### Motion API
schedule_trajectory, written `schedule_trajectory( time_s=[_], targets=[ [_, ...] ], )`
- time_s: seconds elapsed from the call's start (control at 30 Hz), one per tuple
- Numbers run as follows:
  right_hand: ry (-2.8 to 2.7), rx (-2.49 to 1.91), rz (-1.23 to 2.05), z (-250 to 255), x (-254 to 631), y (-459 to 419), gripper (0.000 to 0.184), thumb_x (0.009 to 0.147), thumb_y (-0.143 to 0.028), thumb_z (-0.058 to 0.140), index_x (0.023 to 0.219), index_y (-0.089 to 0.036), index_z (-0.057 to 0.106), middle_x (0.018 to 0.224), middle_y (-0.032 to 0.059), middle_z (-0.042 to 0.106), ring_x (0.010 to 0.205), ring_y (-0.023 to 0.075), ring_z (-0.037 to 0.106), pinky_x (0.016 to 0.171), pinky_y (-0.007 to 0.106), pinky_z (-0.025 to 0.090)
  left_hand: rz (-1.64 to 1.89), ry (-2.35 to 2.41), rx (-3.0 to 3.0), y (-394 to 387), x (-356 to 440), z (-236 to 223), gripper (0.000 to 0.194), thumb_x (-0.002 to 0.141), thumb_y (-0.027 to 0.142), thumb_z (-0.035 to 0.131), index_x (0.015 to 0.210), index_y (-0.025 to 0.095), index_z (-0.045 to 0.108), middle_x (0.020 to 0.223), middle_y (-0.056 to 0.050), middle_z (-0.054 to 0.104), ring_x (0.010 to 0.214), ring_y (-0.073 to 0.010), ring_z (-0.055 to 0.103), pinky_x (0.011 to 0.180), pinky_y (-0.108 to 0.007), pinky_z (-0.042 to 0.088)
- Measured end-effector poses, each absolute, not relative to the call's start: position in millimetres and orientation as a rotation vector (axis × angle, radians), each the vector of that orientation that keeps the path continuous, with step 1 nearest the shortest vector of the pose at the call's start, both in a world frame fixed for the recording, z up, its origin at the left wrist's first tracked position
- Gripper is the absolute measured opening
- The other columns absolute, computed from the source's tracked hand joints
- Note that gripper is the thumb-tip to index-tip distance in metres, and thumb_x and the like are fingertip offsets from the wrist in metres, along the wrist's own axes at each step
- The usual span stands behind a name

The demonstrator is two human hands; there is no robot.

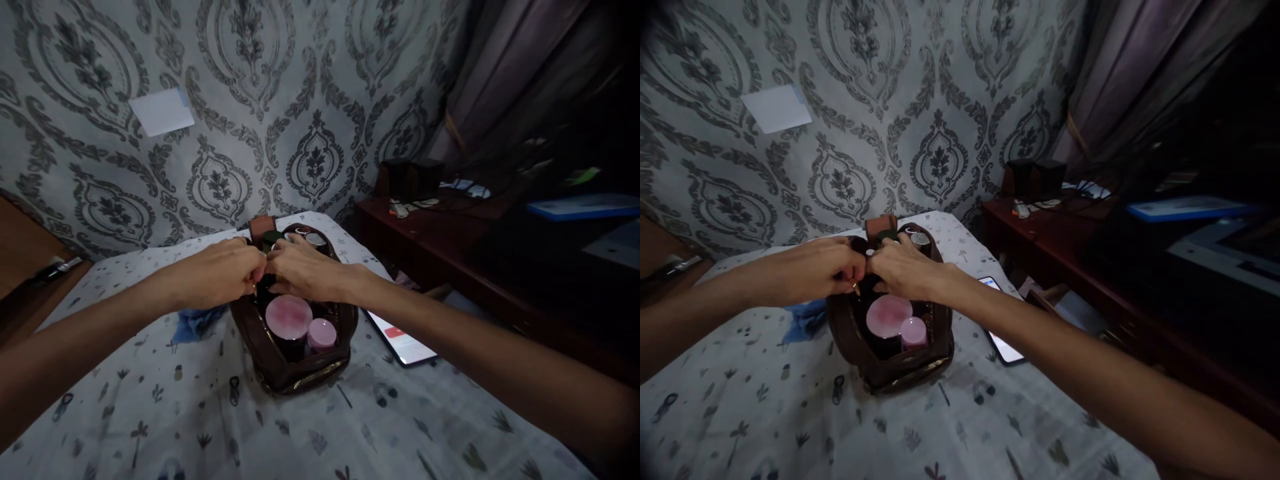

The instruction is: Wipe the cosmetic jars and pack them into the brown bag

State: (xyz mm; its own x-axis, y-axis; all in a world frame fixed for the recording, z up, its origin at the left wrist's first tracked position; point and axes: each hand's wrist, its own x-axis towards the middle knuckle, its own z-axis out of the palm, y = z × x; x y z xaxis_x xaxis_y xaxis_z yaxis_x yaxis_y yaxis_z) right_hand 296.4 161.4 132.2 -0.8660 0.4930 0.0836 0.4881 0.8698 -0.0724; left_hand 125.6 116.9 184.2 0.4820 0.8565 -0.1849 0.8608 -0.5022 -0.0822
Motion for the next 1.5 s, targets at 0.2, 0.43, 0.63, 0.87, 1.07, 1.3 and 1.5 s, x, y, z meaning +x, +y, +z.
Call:
schedule_trajectory(
  time_s=[0.2, 0.43, 0.63, 0.87, 1.07, 1.3, 1.5],
  targets=[
    [-2.936, -0.743, 0.077, 128, 300, 164, 0.02, 0.091, -0.023, 0.069, 0.109, -0.016, 0.073, 0.108, 0.0107, 0.072, 0.112, 0.0286, 0.054, 0.097, 0.045, 0.03, -0.34, 1.556, 2.816, 124, 128, 193, 0.012, 0.082, 0.013, 0.056, 0.076, 0.02, 0.065, 0.079, -0.004, 0.067, 0.087, -0.0218, 0.062, 0.07, -0.03, 0.041],
    [-2.927, -0.747, 0.097, 136, 300, 160, 0.015, 0.09, -0.019, 0.068, 0.104, -0.015, 0.074, 0.116, 0.0128, 0.069, 0.117, 0.0303, 0.056, 0.102, 0.049, 0.033, -0.48, 1.753, 2.835, 135, 138, 194, 0.012, 0.084, 0.019, 0.056, 0.079, 0.019, 0.068, 0.088, -0.009, 0.071, 0.087, -0.0261, 0.067, 0.066, -0.032, 0.044],
    [-2.819, -0.706, -0.001, 144, 313, 152, 0.014, 0.093, -0.022, 0.063, 0.099, -0.013, 0.071, 0.108, 0.0121, 0.069, 0.111, 0.0269, 0.059, 0.103, 0.043, 0.036, -0.617, 1.695, 2.837, 145, 140, 175, 0.017, 0.086, 0.017, 0.053, 0.085, 0.017, 0.07, 0.097, -0.012, 0.075, 0.099, -0.0286, 0.069, 0.081, -0.038, 0.048],
    [-2.806, -0.747, -0.004, 142, 333, 145, 0.013, 0.093, -0.019, 0.06, 0.096, -0.014, 0.071, 0.102, 0.012, 0.07, 0.105, 0.0266, 0.06, 0.101, 0.044, 0.039, -0.569, 1.68, 2.824, 148, 136, 163, 0.013, 0.082, 0.017, 0.056, 0.079, 0.02, 0.069, 0.087, -0.008, 0.075, 0.097, -0.0276, 0.068, 0.085, -0.04, 0.045],
    [-2.693, -0.693, -0.005, 137, 348, 143, 0.011, 0.093, -0.018, 0.062, 0.094, -0.017, 0.072, 0.106, 0.0117, 0.07, 0.108, 0.0267, 0.061, 0.1, 0.042, 0.043, -0.372, 1.652, 2.784, 152, 126, 175, 0.013, 0.084, 0.021, 0.057, 0.089, 0.021, 0.069, 0.09, -0.006, 0.073, 0.092, -0.0245, 0.066, 0.072, -0.032, 0.044],
    [-2.61, -0.677, 0.029, 138, 359, 142, 0.015, 0.095, -0.021, 0.059, 0.098, -0.015, 0.072, 0.111, 0.0139, 0.07, 0.107, 0.0269, 0.062, 0.097, 0.043, 0.046, -0.225, 1.698, 2.785, 150, 129, 204, 0.009, 0.083, 0.021, 0.056, 0.083, 0.021, 0.065, 0.078, -0.002, 0.068, 0.076, -0.0199, 0.063, 0.065, -0.029, 0.039],
    [-2.619, -0.671, 0.054, 136, 361, 143, 0.018, 0.097, -0.023, 0.056, 0.094, -0.016, 0.072, 0.11, 0.0139, 0.07, 0.106, 0.0262, 0.063, 0.096, 0.041, 0.048, -0.111, 1.761, 2.773, 150, 125, 212, 0.013, 0.085, 0.026, 0.055, 0.088, 0.02, 0.066, 0.086, -0.003, 0.069, 0.085, -0.021, 0.063, 0.075, -0.03, 0.043]
  ],
)
